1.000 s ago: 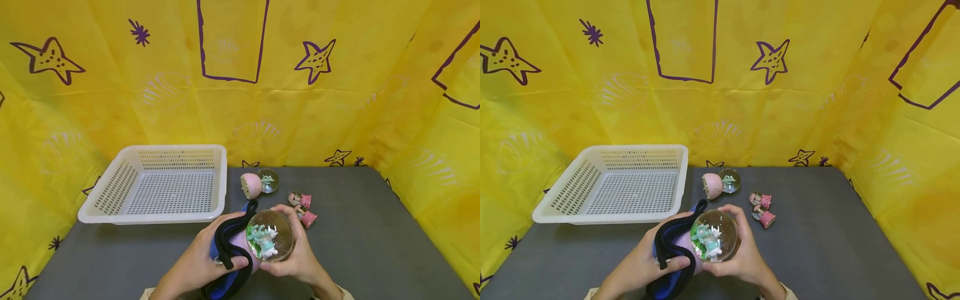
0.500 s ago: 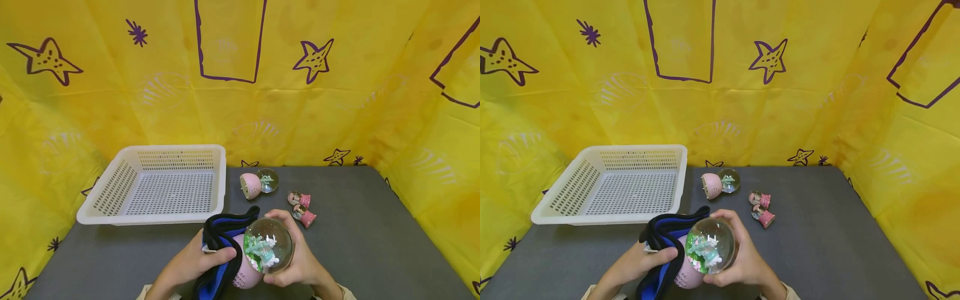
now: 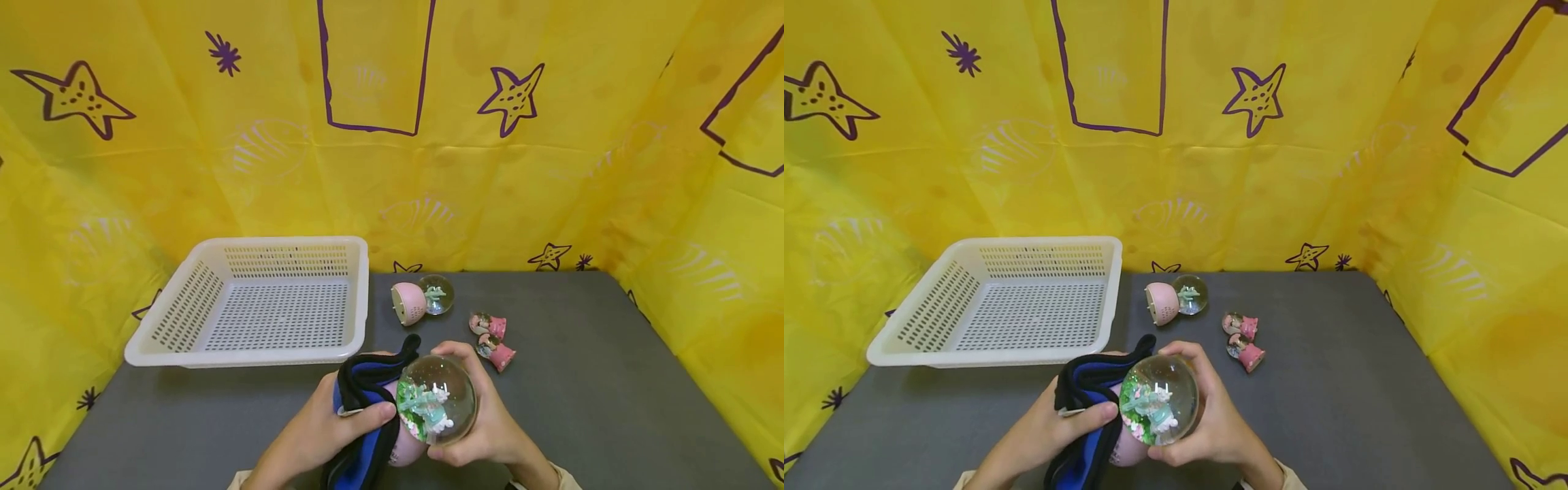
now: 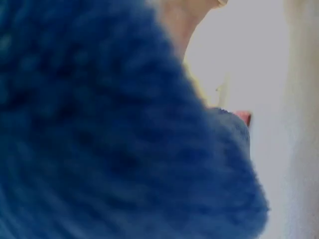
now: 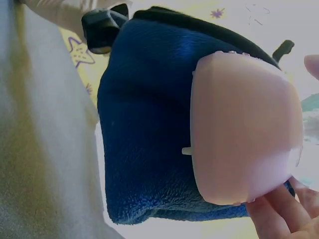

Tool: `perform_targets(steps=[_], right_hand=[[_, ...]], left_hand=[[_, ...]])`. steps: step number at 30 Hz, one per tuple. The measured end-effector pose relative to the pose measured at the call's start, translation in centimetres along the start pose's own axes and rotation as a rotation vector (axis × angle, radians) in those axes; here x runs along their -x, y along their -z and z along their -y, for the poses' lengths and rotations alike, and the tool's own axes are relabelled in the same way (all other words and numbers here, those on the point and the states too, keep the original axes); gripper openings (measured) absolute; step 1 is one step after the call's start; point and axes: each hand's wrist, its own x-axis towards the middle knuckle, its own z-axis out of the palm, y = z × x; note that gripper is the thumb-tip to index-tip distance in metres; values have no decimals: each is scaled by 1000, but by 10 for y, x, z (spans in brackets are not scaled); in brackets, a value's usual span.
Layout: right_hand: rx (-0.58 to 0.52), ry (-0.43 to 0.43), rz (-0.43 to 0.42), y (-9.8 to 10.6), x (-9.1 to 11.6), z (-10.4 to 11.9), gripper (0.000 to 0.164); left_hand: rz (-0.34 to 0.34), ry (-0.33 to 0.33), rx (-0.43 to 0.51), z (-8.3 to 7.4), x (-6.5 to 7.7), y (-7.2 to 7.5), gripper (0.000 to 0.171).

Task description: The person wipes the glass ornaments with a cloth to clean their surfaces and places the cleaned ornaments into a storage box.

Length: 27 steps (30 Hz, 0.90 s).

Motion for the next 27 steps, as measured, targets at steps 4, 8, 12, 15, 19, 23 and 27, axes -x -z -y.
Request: perform_targets(steps=[4,8,12,15,19,23,27], right_hand=[[-7,26,29,0,0,-1,96],[-73,35,33,2,-1,-3,94],[-179,50,8,5,-2,-4,85],[-180,44,-46,6,-2,-6,80],[-115,-40,-151,8,1,-6,77],[-74,-86,-196,7,1,-7,76],[-72,-97,-218,4,1,-7,76]], left_hand=[[-67,32,-23,2,-2,0,28],[-90,36,-27,6,-5,4,28],[-49,56,-14,9,-4,8,31],[17,52,-39,8,1,9,40],[82,-34,-47,5,2,4,58],[72,-142,-97,3,1,-1,75],[34,-193,-212,1,2,-2,89]])
